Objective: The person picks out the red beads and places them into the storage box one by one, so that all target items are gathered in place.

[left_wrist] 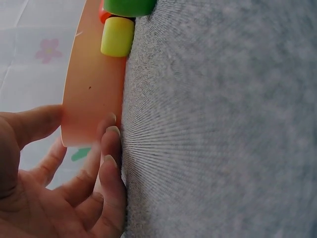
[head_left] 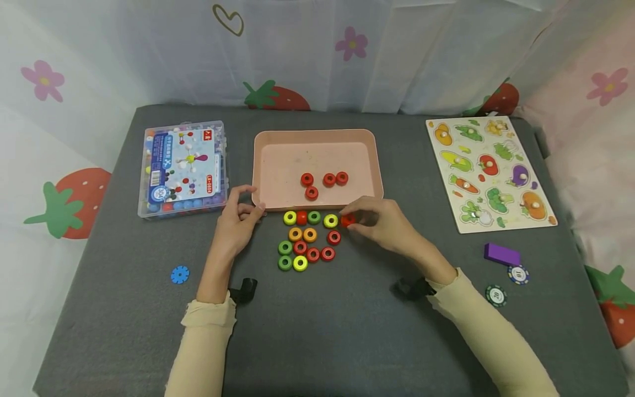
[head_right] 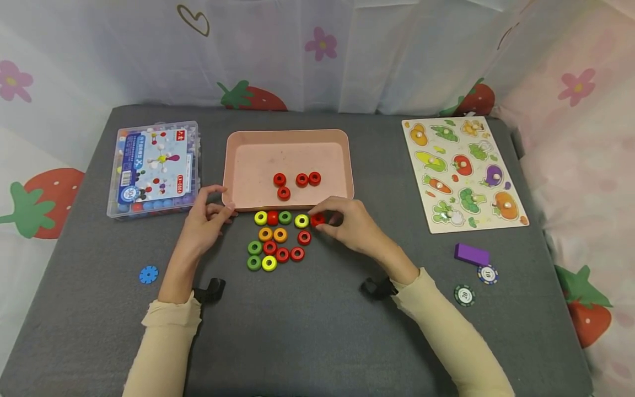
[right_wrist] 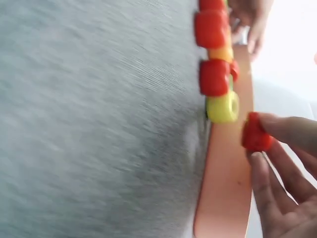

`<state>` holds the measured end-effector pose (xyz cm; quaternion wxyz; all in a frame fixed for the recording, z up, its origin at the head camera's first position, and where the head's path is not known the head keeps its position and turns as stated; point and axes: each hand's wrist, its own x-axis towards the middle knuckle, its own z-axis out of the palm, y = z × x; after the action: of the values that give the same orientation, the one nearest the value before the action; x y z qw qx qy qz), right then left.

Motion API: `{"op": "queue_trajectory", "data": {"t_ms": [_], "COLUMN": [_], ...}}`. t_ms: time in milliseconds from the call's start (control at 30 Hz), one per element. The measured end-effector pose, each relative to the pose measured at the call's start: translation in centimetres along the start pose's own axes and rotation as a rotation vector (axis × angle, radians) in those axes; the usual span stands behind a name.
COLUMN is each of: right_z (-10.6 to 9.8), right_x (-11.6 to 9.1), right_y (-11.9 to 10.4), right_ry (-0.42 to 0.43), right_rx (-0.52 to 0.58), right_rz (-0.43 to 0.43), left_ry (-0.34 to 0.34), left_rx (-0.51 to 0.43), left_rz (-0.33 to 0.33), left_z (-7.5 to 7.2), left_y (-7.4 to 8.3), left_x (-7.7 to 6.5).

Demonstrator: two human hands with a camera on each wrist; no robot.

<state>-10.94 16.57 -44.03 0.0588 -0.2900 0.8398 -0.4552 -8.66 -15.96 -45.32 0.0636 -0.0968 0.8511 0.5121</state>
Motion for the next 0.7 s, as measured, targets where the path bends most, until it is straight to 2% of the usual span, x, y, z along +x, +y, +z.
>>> {"op": "queue_trajectory", "data": {"t_ms": [167,267,400,567,700], "right_z": [-0.7,-0.8,-0.3,0.6,0.9], "right_x": [1.6,2.8,4.1,5.3,5.8], "right_y": [0.3,0.5,0.8,1.0,1.2], "right_ry": [0.173,0.228,0.225,0.172,0.153], "right_rx": [0.043,0.026,-0.012,-0.068,-0.066], "right_rz": [0.029,0.072,0.112,0.165,0.186], "left_ry": [0.004,-0.008,-0.032,-0.050,-0.056], "left_rx": [0.029,0.025,0.001,-0.014,-0.032], "left_rz": [-0.021,-0.043,-0.057,-0.069,-0.101], "left_z": [0.0,0.0,-0.1,-0.3,-0.4], "left_y": [0.2,0.3,0.3,0.5,0.8], "left_x": [0.0,0.1,0.2,0.2,0.2]}}
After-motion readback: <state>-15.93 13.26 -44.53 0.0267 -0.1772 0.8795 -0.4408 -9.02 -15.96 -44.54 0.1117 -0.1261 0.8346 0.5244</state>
